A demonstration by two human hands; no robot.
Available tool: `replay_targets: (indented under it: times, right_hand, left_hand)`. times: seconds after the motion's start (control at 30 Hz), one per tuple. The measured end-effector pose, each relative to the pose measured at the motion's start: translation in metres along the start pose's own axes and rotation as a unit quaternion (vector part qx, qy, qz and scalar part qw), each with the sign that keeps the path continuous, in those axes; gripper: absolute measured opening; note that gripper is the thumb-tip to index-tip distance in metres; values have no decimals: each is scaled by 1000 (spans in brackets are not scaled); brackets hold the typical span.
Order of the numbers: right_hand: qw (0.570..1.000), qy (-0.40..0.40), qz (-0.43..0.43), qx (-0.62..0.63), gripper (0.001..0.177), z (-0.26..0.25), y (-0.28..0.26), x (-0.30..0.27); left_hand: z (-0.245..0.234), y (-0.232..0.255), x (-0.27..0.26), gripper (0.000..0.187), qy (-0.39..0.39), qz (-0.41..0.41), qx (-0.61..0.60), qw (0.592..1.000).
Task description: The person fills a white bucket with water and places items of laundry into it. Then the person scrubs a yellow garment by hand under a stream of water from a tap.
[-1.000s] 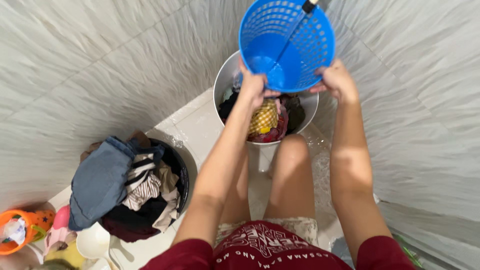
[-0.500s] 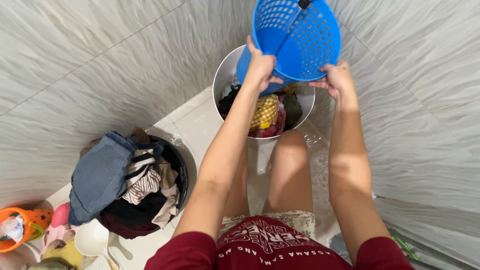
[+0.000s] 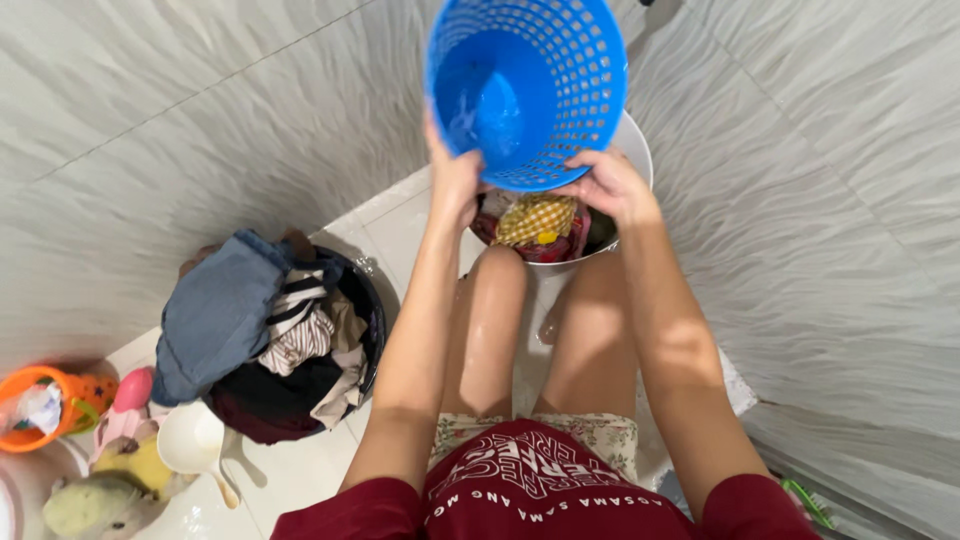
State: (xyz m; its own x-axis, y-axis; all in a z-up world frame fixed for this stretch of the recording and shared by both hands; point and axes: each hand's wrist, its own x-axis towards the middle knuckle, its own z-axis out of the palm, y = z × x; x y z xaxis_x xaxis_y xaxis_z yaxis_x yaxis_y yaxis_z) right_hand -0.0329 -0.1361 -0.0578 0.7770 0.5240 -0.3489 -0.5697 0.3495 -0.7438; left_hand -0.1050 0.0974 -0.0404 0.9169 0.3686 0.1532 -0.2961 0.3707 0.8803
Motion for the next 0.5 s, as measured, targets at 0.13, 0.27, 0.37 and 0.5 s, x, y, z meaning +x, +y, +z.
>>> replay_targets:
  times: [0.13,0.27,0.37,0.5]
  right_hand:
    - [993,29,-77,-85,56,40,30,-7]
    - [954,39,-182,-236,72,40,55,-25]
    - [881,-34,-337,-331,84,29,69,-38]
    - [820,-30,-377,-429,82,29,81,-51]
  left_hand:
    - [-61,-7,-37,78,133,-141,19,981]
    - [-128,-53,-68,48,128,-237,8,963]
    - [-146,-107,-96,44,126,-293,-67,945]
    - [-157,-159,-114,27,171,-349,-44,920]
